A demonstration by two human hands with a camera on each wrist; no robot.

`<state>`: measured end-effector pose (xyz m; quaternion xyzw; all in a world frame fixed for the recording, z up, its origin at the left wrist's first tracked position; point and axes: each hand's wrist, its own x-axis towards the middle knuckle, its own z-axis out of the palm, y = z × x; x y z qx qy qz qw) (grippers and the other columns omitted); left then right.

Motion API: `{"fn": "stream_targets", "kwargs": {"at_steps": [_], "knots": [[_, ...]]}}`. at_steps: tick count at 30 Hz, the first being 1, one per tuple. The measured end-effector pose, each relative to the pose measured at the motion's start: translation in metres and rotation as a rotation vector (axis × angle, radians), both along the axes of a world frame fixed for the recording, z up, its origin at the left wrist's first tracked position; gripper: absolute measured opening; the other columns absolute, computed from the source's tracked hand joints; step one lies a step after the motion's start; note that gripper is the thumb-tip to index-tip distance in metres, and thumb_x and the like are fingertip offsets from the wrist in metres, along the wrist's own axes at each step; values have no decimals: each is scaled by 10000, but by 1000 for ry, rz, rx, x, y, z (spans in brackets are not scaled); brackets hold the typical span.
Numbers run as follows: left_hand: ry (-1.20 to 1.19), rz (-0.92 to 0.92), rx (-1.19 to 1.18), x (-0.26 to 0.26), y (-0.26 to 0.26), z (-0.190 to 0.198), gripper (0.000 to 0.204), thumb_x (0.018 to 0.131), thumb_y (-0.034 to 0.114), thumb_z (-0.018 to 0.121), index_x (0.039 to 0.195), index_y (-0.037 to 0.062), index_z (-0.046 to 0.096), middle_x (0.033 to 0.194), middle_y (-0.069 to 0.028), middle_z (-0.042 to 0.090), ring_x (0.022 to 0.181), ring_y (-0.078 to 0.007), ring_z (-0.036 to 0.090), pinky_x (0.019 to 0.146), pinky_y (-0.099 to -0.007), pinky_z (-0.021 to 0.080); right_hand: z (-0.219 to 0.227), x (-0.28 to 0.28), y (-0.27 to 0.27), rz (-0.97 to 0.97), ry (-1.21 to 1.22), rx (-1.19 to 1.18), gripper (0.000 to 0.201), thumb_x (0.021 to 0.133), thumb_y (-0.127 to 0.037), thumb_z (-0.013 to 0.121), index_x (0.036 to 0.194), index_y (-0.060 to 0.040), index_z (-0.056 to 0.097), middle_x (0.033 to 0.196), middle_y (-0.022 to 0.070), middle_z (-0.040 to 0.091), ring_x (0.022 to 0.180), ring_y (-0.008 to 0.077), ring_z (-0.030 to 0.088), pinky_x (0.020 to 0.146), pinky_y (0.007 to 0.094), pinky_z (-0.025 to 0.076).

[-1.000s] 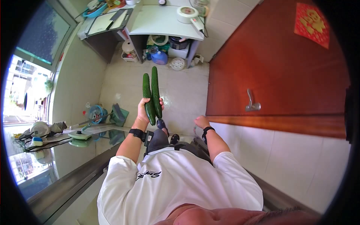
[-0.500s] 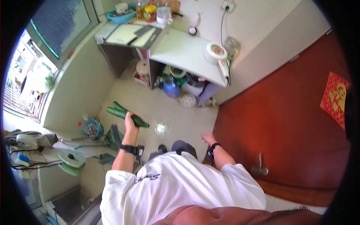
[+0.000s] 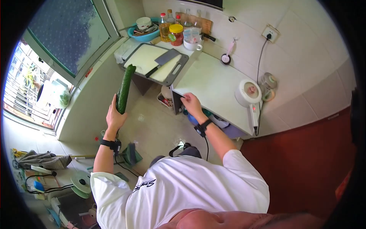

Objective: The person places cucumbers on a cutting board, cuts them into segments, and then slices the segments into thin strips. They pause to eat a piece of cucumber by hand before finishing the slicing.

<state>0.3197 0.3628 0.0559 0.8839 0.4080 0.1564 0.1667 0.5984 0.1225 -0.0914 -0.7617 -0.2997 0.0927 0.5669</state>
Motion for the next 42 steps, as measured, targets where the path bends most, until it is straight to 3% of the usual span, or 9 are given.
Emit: {"fn": "stream_targets", "kwargs": {"at_steps": [3, 12, 21, 25, 27, 32, 34, 37, 42], "knots": [[53, -54, 95, 19, 31, 15, 995, 658, 130, 704, 1540, 256, 261, 1117, -161, 586, 1047, -358, 605, 894, -447, 502, 57, 18, 83, 61, -95, -93, 389, 837, -286, 704, 1144, -60, 625, 945, 141, 681, 866, 295, 676, 778, 378, 538], [120, -339, 303, 91, 178, 6, 993, 588, 80, 716, 1505, 230, 364, 1024, -134, 575, 994, -337, 589, 891, -432, 490, 51, 56, 259, -63, -294, -501, 621, 813, -399, 728, 1321, -103, 528, 1259, 243, 474, 1051, 404, 610, 844, 460, 529], [35, -855, 368, 214, 345, -35, 1005, 601, 94, 783, 1505, 249, 371, 1078, -130, 549, 996, -336, 580, 854, -448, 482, 41, 71, 242, -452, -110, -327, 684, 721, -36, 619, 1379, -63, 435, 1168, 273, 538, 922, 431, 635, 796, 467, 529], [122, -1104, 372, 282, 341, -49, 977, 638, 146, 792, 1509, 268, 366, 1061, -147, 543, 952, -326, 578, 802, -432, 477, 62, 65, 179, -256, 636, -344, 471, 783, -92, 669, 1220, 6, 525, 852, 151, 642, 814, 277, 640, 713, 380, 509], [260, -1194, 348, 306, 333, -47, 924, 709, 294, 811, 1514, 312, 356, 1095, -170, 540, 991, -347, 567, 875, -463, 457, 53, 45, 168, -430, 281, -191, 371, 837, -102, 634, 1180, -14, 523, 834, 127, 631, 742, 265, 624, 672, 369, 496], [253, -1307, 448, 322, 310, -52, 804, 820, 491, 703, 1519, 332, 339, 1405, -247, 428, 1338, -416, 385, 1134, -570, 259, 91, 12, 178, -620, 176, -324, 314, 872, -97, 599, 1175, -73, 521, 851, 166, 624, 755, 330, 628, 690, 391, 493], [66, -1380, 435, 329, 280, -62, 772, 841, 503, 671, 1518, 340, 337, 1469, -231, 383, 1406, -409, 303, 1165, -562, 215, 82, 12, 177, -595, 70, -360, 306, 885, -100, 613, 1179, -50, 542, 839, 121, 612, 699, 252, 595, 652, 360, 484], [20, -1420, 406, 344, 234, -86, 703, 849, 401, 683, 1482, 269, 408, 1404, -195, 441, 1336, -382, 378, 1104, -535, 304, 64, 16, 180, -620, -154, -343, 373, 898, -121, 586, 1262, -63, 535, 948, 180, 663, 814, 361, 647, 723, 432, 513], [-94, -1381, 321, 356, 203, -99, 578, 827, 226, 705, 1373, 148, 529, 1188, -120, 581, 1060, -297, 578, 898, -394, 490, 86, 23, 179, -495, 72, -493, 460, 924, -148, 515, 1370, -64, 442, 959, 256, 662, 860, 443, 642, 753, 512, 507]]}}
